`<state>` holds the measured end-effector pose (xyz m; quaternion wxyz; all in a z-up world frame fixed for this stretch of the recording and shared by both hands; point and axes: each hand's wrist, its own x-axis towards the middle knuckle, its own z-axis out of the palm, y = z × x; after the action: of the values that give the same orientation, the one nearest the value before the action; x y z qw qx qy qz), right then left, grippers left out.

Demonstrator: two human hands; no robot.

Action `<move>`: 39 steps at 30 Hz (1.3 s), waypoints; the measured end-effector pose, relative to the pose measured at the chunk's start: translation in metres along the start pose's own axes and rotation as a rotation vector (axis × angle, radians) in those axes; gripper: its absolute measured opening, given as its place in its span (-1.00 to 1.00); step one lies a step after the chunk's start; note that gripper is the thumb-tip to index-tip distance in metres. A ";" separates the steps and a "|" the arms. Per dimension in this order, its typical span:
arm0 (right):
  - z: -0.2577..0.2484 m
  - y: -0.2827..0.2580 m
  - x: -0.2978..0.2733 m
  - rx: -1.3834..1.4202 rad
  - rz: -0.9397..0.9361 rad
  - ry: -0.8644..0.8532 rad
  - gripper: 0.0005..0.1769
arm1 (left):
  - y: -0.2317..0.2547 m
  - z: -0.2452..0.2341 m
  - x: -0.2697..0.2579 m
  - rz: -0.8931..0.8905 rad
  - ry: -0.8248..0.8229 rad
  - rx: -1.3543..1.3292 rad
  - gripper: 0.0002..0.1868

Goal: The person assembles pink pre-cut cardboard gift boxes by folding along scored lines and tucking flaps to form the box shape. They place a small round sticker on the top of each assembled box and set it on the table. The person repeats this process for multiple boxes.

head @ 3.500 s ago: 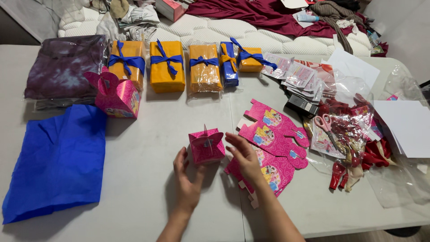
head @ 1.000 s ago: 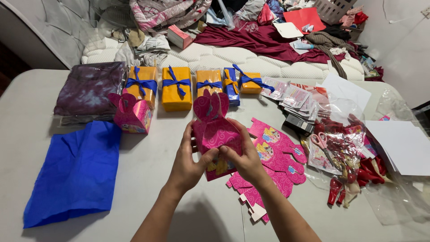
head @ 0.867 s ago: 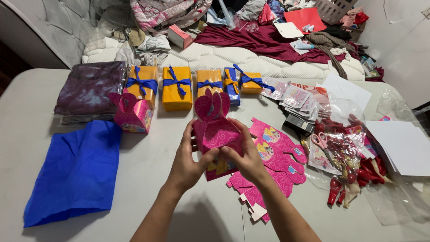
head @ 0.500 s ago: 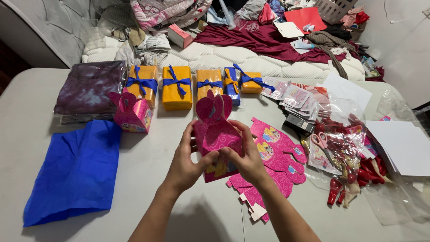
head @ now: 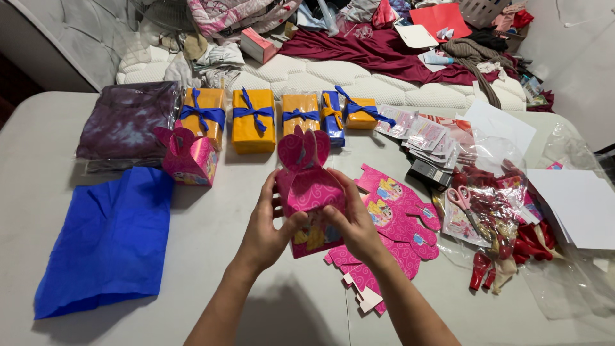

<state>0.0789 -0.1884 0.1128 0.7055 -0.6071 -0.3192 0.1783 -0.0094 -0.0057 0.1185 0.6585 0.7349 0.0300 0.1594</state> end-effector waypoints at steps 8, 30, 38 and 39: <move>0.008 0.013 -0.010 -0.024 0.020 -0.067 -0.17 | -0.015 0.004 -0.005 -0.113 0.036 -0.102 0.18; 0.007 0.127 -0.001 -0.305 0.005 0.318 0.29 | -0.109 -0.001 -0.035 -0.136 0.302 -0.091 -0.22; 0.010 0.159 -0.013 -0.539 -0.124 0.494 0.39 | -0.127 -0.003 -0.038 -0.203 0.282 -0.124 -0.25; 0.009 0.160 -0.015 -0.576 -0.113 0.499 0.39 | -0.129 -0.002 -0.038 -0.209 0.282 -0.120 -0.25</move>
<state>0.0834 -0.1590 -0.0457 0.5706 -0.7868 -0.2075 -0.1110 -0.0242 0.0035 -0.0147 0.7035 0.6573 0.1886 0.1934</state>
